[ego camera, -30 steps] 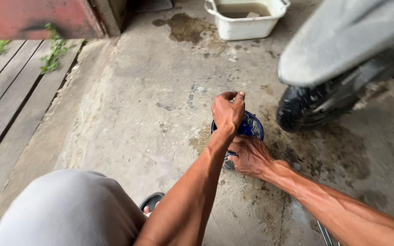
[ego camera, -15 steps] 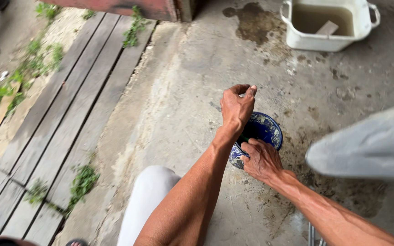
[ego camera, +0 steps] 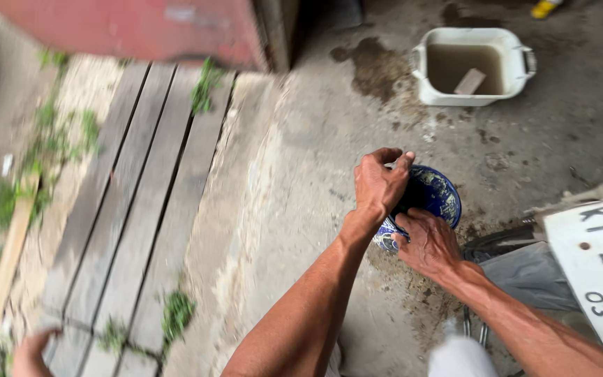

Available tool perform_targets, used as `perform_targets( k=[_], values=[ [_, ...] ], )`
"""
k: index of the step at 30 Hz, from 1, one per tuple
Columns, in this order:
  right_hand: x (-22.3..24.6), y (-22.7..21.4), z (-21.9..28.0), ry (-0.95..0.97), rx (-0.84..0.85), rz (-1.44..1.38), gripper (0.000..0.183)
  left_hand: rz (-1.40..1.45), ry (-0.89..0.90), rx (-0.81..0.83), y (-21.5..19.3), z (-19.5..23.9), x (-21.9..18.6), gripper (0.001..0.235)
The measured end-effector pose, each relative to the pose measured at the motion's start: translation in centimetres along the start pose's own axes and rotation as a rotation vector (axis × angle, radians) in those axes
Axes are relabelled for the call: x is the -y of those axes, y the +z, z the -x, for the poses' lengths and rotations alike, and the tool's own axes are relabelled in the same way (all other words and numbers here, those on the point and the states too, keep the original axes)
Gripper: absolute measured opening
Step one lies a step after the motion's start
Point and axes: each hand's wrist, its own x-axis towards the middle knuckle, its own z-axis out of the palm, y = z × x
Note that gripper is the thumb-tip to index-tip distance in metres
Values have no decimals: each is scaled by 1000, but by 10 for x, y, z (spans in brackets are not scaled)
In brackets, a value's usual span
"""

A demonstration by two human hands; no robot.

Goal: The person scrubs the rear motorcycle tire with a green brush, repeatedly dipping it into a small container of liquid. The person rotates the tire by hand to access different sections and continues scrubbing the tire surface.

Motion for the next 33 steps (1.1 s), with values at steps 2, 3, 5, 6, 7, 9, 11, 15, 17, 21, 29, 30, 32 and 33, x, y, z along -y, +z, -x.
perform_targets(
  k=[2, 3, 5, 6, 7, 9, 11, 15, 17, 21, 29, 30, 32, 33],
  values=[
    [-5, -16, -16, 9, -102, -13, 23, -25, -2, 56, 1, -17, -25, 45],
    [-10, -23, -25, 13, -151, -17, 22, -37, -5, 83, 3, -26, -36, 45],
    [-22, -36, -41, -29, -291, -54, 26, -65, 17, 128, 15, -47, -60, 44],
    [-29, -44, -47, -47, -361, -67, 28, -79, 28, 155, 24, -58, -71, 43],
    [-36, -51, -53, 31, -312, -52, 26, -92, 51, 198, 35, -68, -81, 43],
    [-51, -66, -68, 190, -222, -34, 20, -125, 105, 286, 60, -92, -100, 43],
    [-68, -78, -92, 220, -284, -50, 26, -167, 203, 343, 89, -121, -116, 40],
    [-108, -89, -123, 415, -270, -140, 22, -376, 296, 601, 143, -169, -127, 36],
    [-132, -99, -147, 525, -239, -103, 22, -402, 411, 624, 173, -197, -143, 31],
    [-150, -87, -147, 726, -241, -165, 10, -401, 509, 744, 221, -213, -145, 31],
    [-139, -96, -158, 990, -554, -115, 20, -512, 574, 1234, 298, -217, -164, 43],
    [-130, -93, -163, 1035, -572, -137, 16, -512, 638, 1308, 300, -220, -162, 46],
    [-117, -92, -170, 1086, -719, -124, 18, -551, 605, 1472, 304, -225, -164, 46],
    [-114, -94, -174, 1108, -798, -108, 19, -572, 594, 1551, 309, -226, -167, 46]
  ],
)
